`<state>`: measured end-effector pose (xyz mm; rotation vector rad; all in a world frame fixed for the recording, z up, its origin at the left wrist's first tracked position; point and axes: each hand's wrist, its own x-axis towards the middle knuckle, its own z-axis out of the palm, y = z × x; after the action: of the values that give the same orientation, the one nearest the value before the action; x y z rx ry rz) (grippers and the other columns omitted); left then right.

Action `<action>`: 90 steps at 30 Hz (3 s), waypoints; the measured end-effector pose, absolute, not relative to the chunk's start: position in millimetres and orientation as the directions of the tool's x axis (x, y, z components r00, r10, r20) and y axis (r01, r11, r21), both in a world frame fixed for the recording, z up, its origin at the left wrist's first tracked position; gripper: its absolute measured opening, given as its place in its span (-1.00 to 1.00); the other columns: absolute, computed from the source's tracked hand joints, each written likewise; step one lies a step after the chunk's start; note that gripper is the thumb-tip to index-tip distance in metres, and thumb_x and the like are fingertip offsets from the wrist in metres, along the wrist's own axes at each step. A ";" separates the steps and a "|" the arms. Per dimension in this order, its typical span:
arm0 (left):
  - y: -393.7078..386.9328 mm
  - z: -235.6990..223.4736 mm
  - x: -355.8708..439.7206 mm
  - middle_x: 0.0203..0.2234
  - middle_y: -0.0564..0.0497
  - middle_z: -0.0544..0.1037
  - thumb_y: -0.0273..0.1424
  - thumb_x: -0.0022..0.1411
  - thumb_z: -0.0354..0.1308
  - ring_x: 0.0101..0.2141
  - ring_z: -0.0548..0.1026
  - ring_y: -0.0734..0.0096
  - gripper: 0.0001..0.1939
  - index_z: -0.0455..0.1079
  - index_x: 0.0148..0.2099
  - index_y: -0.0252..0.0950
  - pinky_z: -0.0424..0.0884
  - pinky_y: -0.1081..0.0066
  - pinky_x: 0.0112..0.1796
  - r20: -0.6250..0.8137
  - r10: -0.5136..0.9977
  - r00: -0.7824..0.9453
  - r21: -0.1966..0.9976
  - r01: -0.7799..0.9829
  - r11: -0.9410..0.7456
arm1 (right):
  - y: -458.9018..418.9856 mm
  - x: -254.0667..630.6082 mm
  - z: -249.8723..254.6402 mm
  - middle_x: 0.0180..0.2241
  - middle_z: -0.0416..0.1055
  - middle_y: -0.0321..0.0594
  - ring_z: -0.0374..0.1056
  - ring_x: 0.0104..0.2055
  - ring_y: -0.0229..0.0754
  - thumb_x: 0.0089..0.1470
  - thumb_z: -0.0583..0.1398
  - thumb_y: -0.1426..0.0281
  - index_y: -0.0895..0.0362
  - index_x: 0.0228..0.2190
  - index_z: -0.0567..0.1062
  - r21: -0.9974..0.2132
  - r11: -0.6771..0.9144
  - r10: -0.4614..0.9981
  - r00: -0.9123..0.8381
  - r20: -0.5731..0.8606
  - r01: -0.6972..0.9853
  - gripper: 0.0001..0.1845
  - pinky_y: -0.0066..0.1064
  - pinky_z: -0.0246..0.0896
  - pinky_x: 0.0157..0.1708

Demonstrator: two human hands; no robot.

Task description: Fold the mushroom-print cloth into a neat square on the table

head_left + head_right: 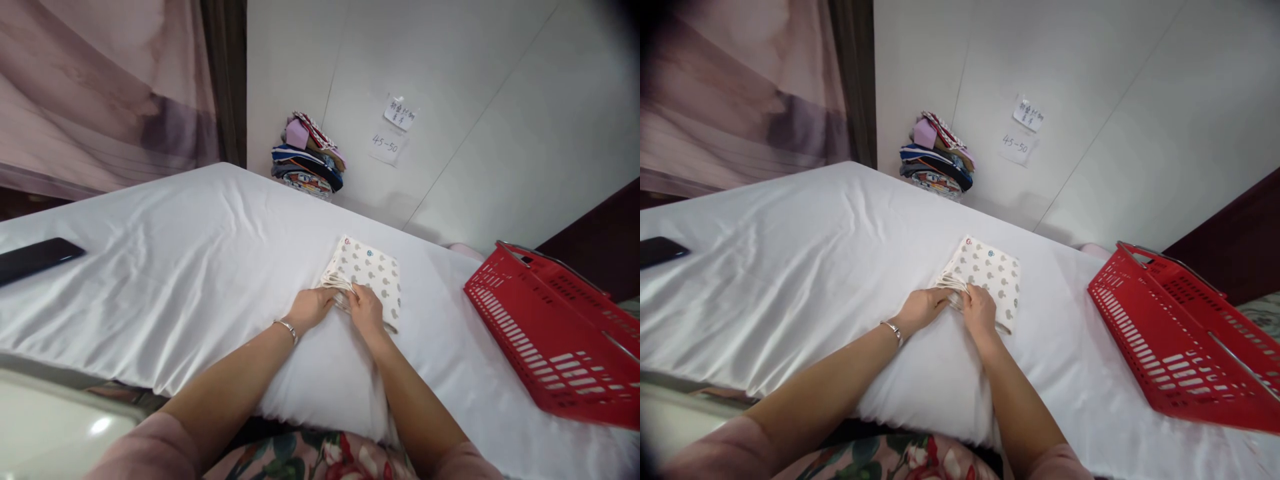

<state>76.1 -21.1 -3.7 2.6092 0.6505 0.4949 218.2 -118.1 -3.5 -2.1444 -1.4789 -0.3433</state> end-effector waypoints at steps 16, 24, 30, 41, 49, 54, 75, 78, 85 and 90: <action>-24.4 1.8 84.2 -0.29 -0.05 0.54 -0.34 0.31 -0.15 -0.29 0.51 0.30 -0.75 0.32 -0.10 -0.24 0.34 0.41 -0.33 0.212 0.475 0.854 0.361 0.383 -0.850 | -125.4 210.9 -3.0 -0.26 0.43 -0.14 0.27 -0.22 -0.12 0.15 0.00 0.45 0.15 -0.15 0.43 -0.208 -0.171 0.812 0.258 0.524 0.963 -0.71 -0.34 0.11 -0.23; -25.3 1.8 80.2 -0.32 -0.02 0.54 -0.40 0.28 -0.12 -0.32 0.51 0.32 -0.79 0.31 -0.13 -0.24 0.32 0.43 -0.37 0.233 0.464 0.854 0.343 0.375 -0.862 | -128.0 208.6 -2.2 -0.22 0.45 -0.15 0.29 -0.17 -0.12 0.13 -0.02 0.50 0.15 -0.12 0.42 -0.196 -0.190 0.828 0.265 0.495 0.962 -0.67 -0.32 0.14 -0.21; -23.6 -1.9 78.2 -0.36 0.00 0.55 -0.37 0.27 -0.10 -0.35 0.51 0.33 -0.79 0.36 -0.21 -0.24 0.29 0.43 -0.38 0.223 0.505 0.834 0.386 0.400 -0.831 | -136.1 201.5 -7.2 -0.03 0.35 -0.06 0.21 0.00 -0.09 0.09 0.01 0.49 0.20 0.05 0.27 -0.068 -0.117 0.879 0.136 0.457 0.991 -0.55 -0.26 0.06 -0.08; -25.4 -1.8 70.7 -0.31 0.05 0.52 -0.43 0.21 -0.02 -0.30 0.46 0.40 -0.78 0.35 -0.11 -0.20 0.31 0.46 -0.36 0.466 0.559 0.686 0.435 0.372 -0.820 | -135.1 201.8 -12.3 -0.05 0.37 -0.09 0.23 -0.01 -0.12 0.16 -0.04 0.51 0.16 0.04 0.28 -0.075 -0.134 0.868 0.154 0.473 0.988 -0.59 -0.28 0.04 -0.10; -21.1 0.9 69.9 -0.26 -0.01 0.40 -0.42 0.17 0.08 -0.24 0.38 0.35 -0.68 0.30 0.00 -0.17 0.34 0.41 -0.31 0.546 0.530 0.648 0.365 0.385 -0.848 | -135.3 201.7 -12.2 -0.04 0.37 -0.08 0.23 -0.01 -0.13 0.16 -0.02 0.51 0.18 0.04 0.28 -0.085 -0.120 0.864 0.146 0.482 0.989 -0.60 -0.29 0.04 -0.09; -19.6 5.4 68.0 -0.31 -0.03 0.38 -0.38 0.16 0.10 -0.26 0.35 0.32 -0.94 0.38 -0.30 -0.23 0.33 0.35 -0.29 0.523 0.556 0.646 0.371 0.414 -0.831 | -135.6 201.3 -12.4 -0.05 0.37 -0.09 0.23 -0.02 -0.13 0.14 0.00 0.51 0.17 0.03 0.29 -0.086 -0.116 0.857 0.143 0.496 0.990 -0.60 -0.28 0.04 -0.08; -12.8 -1.3 73.1 -0.22 -0.05 0.45 -0.51 0.14 0.09 -0.11 0.33 0.25 -0.79 0.40 -0.15 -0.26 0.30 0.26 -0.14 0.491 0.481 0.726 0.426 0.281 -0.860 | -136.2 201.3 -14.6 -0.03 0.35 -0.10 0.21 0.00 -0.13 0.12 0.01 0.52 0.17 0.05 0.28 -0.083 -0.120 0.858 0.146 0.493 0.989 -0.57 -0.27 0.04 -0.05; -13.3 -2.0 73.5 -0.21 -0.05 0.44 -0.51 0.12 0.09 -0.11 0.33 0.27 -0.79 0.40 -0.16 -0.26 0.30 0.27 -0.12 0.510 0.487 0.709 0.440 0.272 -0.856 | -136.4 201.0 -14.2 -0.02 0.35 -0.11 0.21 0.00 -0.13 0.11 0.01 0.52 0.18 0.04 0.28 -0.093 -0.116 0.858 0.147 0.492 0.989 -0.57 -0.27 0.03 -0.04; -11.9 -2.0 66.9 -0.11 -0.06 0.40 -0.49 0.10 0.11 -0.10 0.33 0.28 -0.67 0.35 -0.04 -0.26 0.32 0.27 -0.08 0.486 0.513 0.708 0.508 0.250 -0.824 | -136.9 199.8 -13.1 -0.04 0.36 -0.10 0.22 -0.01 -0.14 0.13 0.00 0.51 0.16 0.04 0.29 -0.083 -0.117 0.845 0.143 0.515 0.990 -0.58 -0.28 0.05 -0.05; -7.7 -3.8 68.4 -0.13 -0.05 0.41 -0.52 0.09 0.09 -0.10 0.34 0.28 -0.72 0.38 -0.11 -0.26 0.33 0.27 -0.08 0.462 0.515 0.722 0.510 0.259 -0.821 | -136.1 200.4 -14.0 -0.04 0.36 -0.10 0.22 -0.01 -0.13 0.12 0.00 0.51 0.16 0.04 0.29 -0.081 -0.120 0.847 0.145 0.511 0.989 -0.58 -0.28 0.05 -0.05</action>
<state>68.4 -7.7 -3.8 2.5139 0.5954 0.8491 200.4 -136.1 -14.0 -2.0296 -1.7579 -0.4824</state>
